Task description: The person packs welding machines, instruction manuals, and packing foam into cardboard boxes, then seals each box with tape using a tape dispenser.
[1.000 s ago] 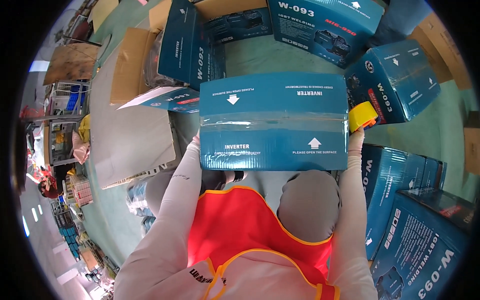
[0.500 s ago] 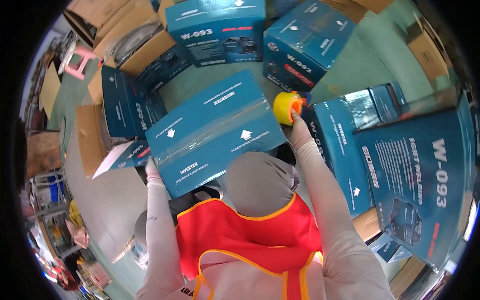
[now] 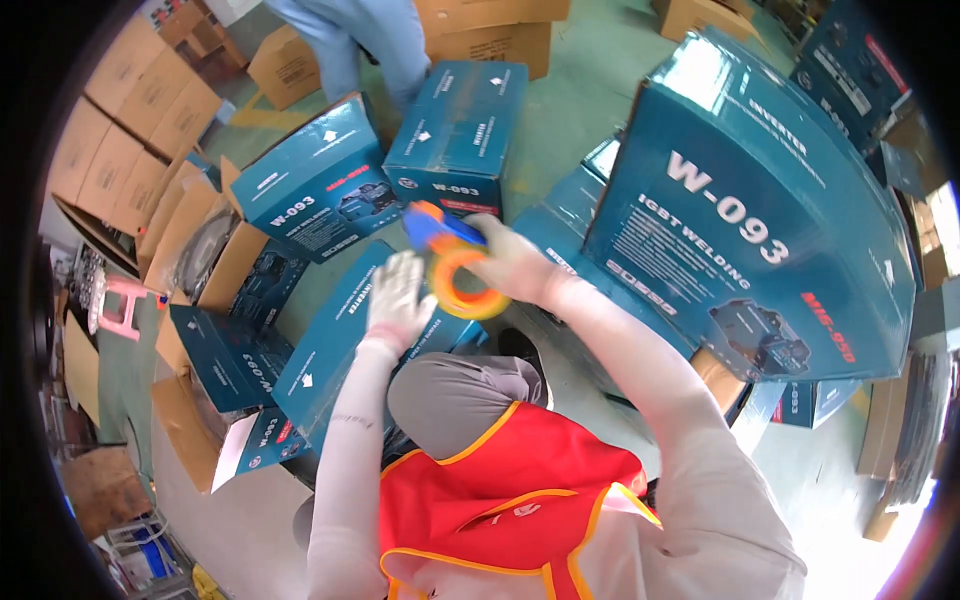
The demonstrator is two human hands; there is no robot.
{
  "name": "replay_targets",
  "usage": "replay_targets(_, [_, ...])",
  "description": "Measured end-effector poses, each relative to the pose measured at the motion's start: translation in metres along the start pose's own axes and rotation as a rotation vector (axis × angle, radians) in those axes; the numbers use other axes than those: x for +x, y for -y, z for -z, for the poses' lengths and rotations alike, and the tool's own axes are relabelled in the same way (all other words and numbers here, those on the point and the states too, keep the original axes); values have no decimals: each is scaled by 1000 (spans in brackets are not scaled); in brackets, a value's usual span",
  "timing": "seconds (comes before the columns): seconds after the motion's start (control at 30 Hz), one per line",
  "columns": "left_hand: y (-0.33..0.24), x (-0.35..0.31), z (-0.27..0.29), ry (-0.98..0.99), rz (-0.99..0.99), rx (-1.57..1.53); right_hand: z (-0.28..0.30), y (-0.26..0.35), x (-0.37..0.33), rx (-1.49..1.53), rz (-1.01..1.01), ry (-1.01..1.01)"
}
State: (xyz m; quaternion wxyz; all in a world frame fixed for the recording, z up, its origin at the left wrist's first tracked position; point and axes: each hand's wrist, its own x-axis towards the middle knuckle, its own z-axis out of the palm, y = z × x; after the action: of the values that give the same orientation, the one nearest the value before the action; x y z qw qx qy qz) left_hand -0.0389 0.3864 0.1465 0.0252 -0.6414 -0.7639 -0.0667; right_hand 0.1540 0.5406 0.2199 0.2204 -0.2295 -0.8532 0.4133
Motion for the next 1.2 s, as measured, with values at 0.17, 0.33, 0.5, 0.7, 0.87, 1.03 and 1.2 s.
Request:
replay_targets(0.17, [-36, 60, 18, 409, -160, 29, 108, 13, -115, -590, -174, 164])
replay_targets(0.33, [-30, 44, 26, 449, -158, -310, 121, -11, -175, -932, -279, 162])
replay_targets(0.5, [31, -66, 74, -713, 185, -214, 119, 6, -183, -1126, -229, -66])
replay_targets(0.7, [147, -276, 6, -1004, 1402, -783, 119, 81, -143, -904, 93, -106])
replay_targets(0.87, [158, -352, -86, -821, 1351, -1573, 18, 145, -63, -229, 264, 95])
replay_targets(1.03, [70, -261, -19, -471, 1310, -734, -113, 32, 10, -505, 129, 61])
replay_targets(1.2, [61, -263, 16, -290, 1475, -525, -157, 9, 52, -414, -207, 126])
